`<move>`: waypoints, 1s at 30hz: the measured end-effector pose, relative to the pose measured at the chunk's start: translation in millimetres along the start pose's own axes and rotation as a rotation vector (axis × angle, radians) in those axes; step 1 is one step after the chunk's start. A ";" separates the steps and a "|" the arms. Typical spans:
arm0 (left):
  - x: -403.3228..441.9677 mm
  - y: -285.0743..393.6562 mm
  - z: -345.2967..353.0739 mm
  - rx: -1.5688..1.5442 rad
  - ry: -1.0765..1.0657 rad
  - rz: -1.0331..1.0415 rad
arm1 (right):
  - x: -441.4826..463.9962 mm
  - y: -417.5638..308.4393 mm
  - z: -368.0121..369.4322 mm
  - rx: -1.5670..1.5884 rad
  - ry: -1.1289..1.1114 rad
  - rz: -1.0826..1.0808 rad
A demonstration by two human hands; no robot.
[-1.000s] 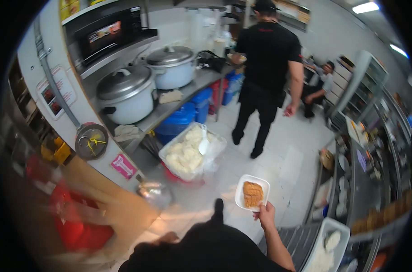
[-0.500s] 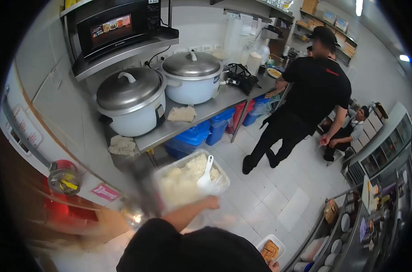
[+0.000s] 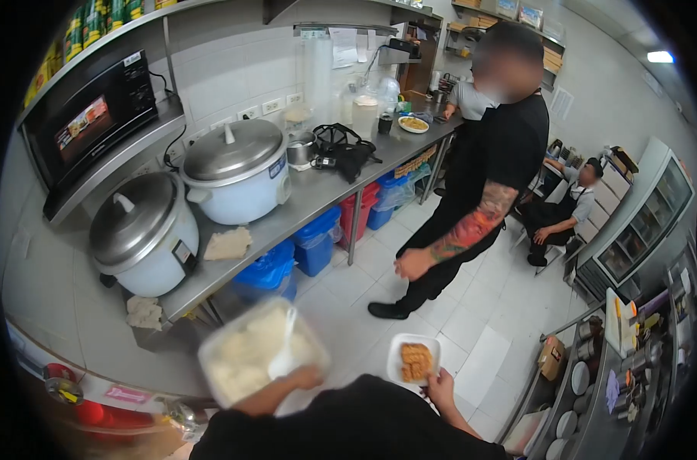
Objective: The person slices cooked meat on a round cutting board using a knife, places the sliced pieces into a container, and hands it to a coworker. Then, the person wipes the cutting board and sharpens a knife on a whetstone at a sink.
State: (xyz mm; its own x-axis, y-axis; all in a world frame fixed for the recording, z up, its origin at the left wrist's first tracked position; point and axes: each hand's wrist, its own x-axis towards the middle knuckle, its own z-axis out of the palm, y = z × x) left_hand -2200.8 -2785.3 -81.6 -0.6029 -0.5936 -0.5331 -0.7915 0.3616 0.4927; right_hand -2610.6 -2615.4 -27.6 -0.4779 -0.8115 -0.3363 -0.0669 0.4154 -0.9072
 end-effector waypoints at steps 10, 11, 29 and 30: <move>33.9 25.2 -26.5 -0.362 0.330 -0.315 | 230.2 -195.9 129.7 0.039 -0.436 -0.123; 34.7 29.5 -40.0 -0.404 0.280 -0.359 | 258.9 -203.2 147.4 0.063 -0.460 -0.150; 213.0 -62.3 -256.9 -0.472 0.470 -0.345 | 602.0 -353.9 271.3 0.355 0.037 -0.040; 221.4 -53.0 -277.6 -0.450 0.517 -0.320 | 614.3 -358.4 268.8 0.370 0.049 -0.038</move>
State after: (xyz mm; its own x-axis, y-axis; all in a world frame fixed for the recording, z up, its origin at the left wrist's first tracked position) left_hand -2264.7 -3135.5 -34.8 -0.1389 -0.9221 -0.3612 -0.7359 -0.1479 0.6607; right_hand -2644.9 -3373.3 23.0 -0.5231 -0.7990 -0.2966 0.2317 0.2016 -0.9517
